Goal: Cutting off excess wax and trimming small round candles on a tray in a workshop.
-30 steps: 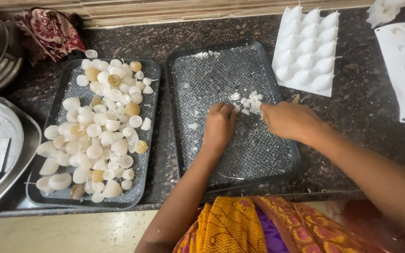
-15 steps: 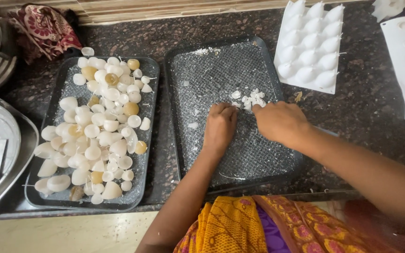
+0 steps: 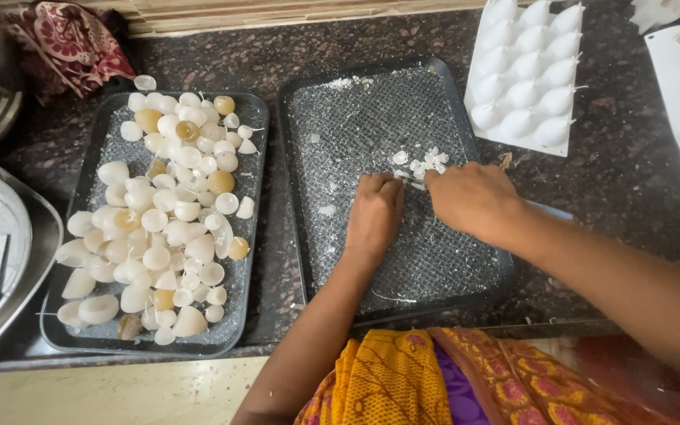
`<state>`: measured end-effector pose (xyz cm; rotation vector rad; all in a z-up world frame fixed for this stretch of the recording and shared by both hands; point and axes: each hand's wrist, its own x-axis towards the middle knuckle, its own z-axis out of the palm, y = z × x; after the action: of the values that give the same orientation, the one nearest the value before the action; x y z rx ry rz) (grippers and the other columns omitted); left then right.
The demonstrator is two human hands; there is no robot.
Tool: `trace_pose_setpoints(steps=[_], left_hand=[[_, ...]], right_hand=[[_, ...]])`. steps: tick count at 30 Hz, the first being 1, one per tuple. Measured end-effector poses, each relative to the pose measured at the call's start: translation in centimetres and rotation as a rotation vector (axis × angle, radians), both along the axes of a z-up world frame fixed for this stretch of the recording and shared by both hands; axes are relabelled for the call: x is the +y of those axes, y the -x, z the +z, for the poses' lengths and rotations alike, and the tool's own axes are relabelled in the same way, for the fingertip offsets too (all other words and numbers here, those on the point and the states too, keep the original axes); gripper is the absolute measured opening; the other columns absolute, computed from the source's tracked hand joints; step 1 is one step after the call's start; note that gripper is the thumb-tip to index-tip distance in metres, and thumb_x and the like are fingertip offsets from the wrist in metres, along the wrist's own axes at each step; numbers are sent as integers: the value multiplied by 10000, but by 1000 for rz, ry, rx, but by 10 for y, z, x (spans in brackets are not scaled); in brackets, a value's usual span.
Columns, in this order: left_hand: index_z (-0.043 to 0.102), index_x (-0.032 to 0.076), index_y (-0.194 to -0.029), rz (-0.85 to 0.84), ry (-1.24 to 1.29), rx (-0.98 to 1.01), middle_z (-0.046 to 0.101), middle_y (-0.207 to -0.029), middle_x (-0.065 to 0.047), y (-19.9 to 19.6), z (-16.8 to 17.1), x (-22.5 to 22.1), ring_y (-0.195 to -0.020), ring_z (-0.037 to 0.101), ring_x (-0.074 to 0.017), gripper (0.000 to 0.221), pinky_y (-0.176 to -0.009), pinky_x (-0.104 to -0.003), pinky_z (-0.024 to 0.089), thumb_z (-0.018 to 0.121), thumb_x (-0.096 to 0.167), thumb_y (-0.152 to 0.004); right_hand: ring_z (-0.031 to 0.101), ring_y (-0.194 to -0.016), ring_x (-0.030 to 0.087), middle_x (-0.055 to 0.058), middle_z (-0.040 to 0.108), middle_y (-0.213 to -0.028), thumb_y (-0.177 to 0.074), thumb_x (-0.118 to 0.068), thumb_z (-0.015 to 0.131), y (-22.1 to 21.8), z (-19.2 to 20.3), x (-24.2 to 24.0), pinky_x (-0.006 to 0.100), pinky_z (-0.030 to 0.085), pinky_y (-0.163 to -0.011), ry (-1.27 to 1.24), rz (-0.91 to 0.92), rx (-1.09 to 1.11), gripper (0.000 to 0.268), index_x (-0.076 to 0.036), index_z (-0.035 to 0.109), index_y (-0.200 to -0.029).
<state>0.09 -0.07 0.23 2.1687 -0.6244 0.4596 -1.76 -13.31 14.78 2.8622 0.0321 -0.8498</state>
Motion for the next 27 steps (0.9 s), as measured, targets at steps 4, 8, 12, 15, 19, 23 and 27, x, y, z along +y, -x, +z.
trace_pose_setpoints(steps=[4,8,12,15,19,23,27], left_hand=[[769,-41,-983,-9,1,-16,738,-1069,-167,0,-4,-1,-960,673,-281,115,-870,-382,588,702,44,-947],[760,-57,-987,-46,43,-38,737,-1083,-169,0,-1,1,-975,674,-302,122,-864,-387,592,696,24,-921],[743,-58,-983,-58,31,-14,723,-1080,-165,0,4,2,-987,658,-319,118,-868,-406,577,693,33,-927],[733,-53,-1015,-67,15,-3,703,-1097,-164,1,2,3,-1005,646,-320,125,-886,-402,573,672,27,-939],[741,-36,-999,-73,41,25,708,-1101,-160,-2,3,4,-1000,645,-325,113,-893,-416,561,676,27,-931],[748,-30,-974,-72,73,44,719,-1092,-162,-3,-1,4,-1008,652,-328,105,-906,-414,558,692,45,-928],[758,-28,-944,-50,102,51,728,-1088,-163,-3,2,3,-1000,665,-320,100,-899,-408,564,711,53,-909]], right_hand=[[754,-1012,315,185,742,-1127,-1019,-72,329,-4,6,6,477,615,-860,7,-13,13,463,-74,538,-1433],[794,-970,280,170,785,-1066,-1022,-92,376,-17,17,10,450,623,-864,32,-45,120,407,-62,618,-1348],[702,-1127,310,140,723,-1216,-952,-160,524,-38,3,2,470,567,-943,102,140,116,320,-84,774,-1137],[686,-1177,297,106,725,-1231,-947,-163,534,-47,-3,2,451,565,-968,111,123,143,304,-105,785,-1108],[680,-1175,290,120,731,-1227,-947,-172,546,-41,-7,2,454,574,-957,166,159,178,301,-90,780,-1117],[725,-1102,314,142,748,-1190,-956,-147,520,-24,-14,-1,466,590,-933,54,39,100,300,-94,759,-1129],[755,-948,330,193,743,-1058,-1010,-104,428,-8,-29,-4,473,618,-775,-19,19,-5,315,-10,627,-1236]])
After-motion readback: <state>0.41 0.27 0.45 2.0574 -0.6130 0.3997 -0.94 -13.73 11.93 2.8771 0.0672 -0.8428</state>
